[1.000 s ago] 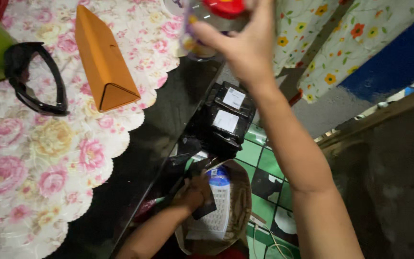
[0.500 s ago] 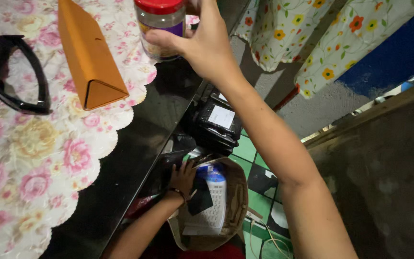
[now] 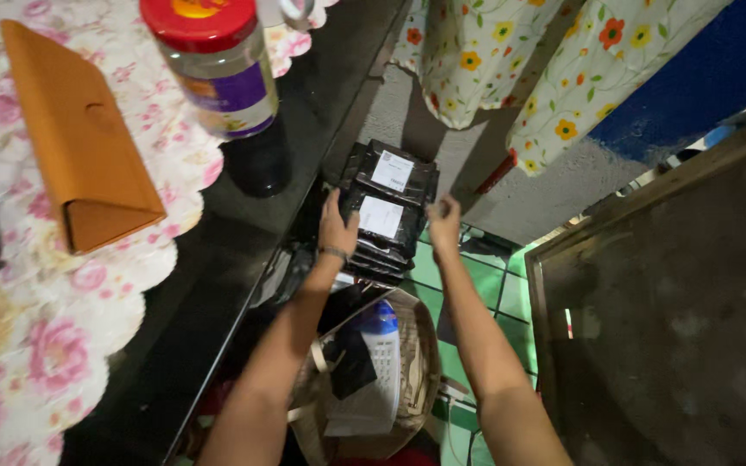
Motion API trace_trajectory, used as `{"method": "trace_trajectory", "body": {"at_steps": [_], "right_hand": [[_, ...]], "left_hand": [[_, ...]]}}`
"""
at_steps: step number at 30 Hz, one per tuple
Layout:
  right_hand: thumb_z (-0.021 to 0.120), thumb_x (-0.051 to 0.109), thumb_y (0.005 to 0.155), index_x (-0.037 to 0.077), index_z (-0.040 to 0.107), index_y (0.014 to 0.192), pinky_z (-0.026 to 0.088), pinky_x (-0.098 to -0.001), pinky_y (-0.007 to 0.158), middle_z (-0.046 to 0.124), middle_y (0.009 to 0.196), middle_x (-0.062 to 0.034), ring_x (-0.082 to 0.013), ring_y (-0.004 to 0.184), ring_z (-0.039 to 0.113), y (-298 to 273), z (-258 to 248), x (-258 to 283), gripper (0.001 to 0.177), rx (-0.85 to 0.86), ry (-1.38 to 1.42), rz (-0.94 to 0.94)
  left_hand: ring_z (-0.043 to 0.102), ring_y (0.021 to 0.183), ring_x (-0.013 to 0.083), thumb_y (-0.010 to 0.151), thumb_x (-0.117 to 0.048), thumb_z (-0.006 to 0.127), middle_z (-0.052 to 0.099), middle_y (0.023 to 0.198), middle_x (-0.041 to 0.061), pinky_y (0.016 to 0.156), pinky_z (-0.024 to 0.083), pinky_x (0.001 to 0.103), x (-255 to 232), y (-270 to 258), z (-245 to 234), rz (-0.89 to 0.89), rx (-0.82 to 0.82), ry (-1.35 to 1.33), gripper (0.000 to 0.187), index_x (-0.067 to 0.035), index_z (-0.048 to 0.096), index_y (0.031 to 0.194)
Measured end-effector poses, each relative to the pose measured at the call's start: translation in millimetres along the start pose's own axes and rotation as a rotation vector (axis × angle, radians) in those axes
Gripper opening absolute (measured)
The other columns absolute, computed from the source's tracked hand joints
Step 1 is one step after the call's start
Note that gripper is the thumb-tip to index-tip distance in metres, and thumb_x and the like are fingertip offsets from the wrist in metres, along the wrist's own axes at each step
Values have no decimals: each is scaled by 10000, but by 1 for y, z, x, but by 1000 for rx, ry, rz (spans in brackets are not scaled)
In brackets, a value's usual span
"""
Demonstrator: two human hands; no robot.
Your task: The person gathers personal items from a table, including a pouch, a wallet, a notebook, keys and a face mask, and folds the mask. They then open a handbag, place the gathered items inside, and pack several black wrapped packages from the floor into the bag.
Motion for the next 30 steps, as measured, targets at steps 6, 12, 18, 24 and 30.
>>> {"method": "trace_trajectory", "body": {"at_steps": [6, 12, 18, 24, 30], "right_hand": [[673, 196, 962, 43, 333, 1559, 357, -360, 1148, 434, 1580, -156, -265, 1392, 455, 2, 37, -62, 704, 188, 284, 219], [659, 211, 974, 68, 288, 1596, 311, -338, 1177, 400, 1619, -134, -237, 1455, 396, 4, 50, -73, 738, 283, 321, 295], [638, 232, 996, 97, 325, 1603, 355, -336, 1153, 421, 1614, -138, -240, 1420, 453, 1, 61, -80, 696, 271, 421, 375], [671, 189, 960, 148, 416, 1557, 499, -356, 1022, 518, 1506, -163, -269, 1270, 570, -10, 57, -65, 650, 189, 491, 442], [709, 191, 899, 138, 411, 1527, 513, -403, 1017, 503, 1495, -134, -286, 1269, 569, -28, 47, -42, 697, 199, 502, 337]], "left_hand": [[411, 1477, 364, 868, -51, 671, 418, 1590, 225, 1229, 333, 404, 59, 64, 57, 6, 121, 56, 757, -44, 361, 1558], [373, 1490, 330, 796, -34, 609, 321, 1671, 116, 1151, 360, 444, 61, 84, 83, -63, 264, 199, 879, -225, 318, 1602], [451, 1379, 334, 879, -180, 612, 403, 1637, -52, 1128, 356, 472, 94, 70, 97, -443, 459, 330, 775, -406, 333, 1565], [483, 1365, 358, 767, -151, 744, 497, 1557, 78, 1133, 371, 432, 96, 68, 90, -169, 238, 76, 759, -279, 521, 1482], [613, 1197, 333, 822, -349, 825, 610, 1279, 170, 1025, 497, 412, 99, 45, 81, -225, 95, 26, 485, -163, 648, 1234]]}}
Point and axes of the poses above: each hand's wrist, its own y-axis towards the middle knuckle, its own z-axis out of the palm, x = y × z, the point moved 10 cm from there along y, towards the middle knuckle
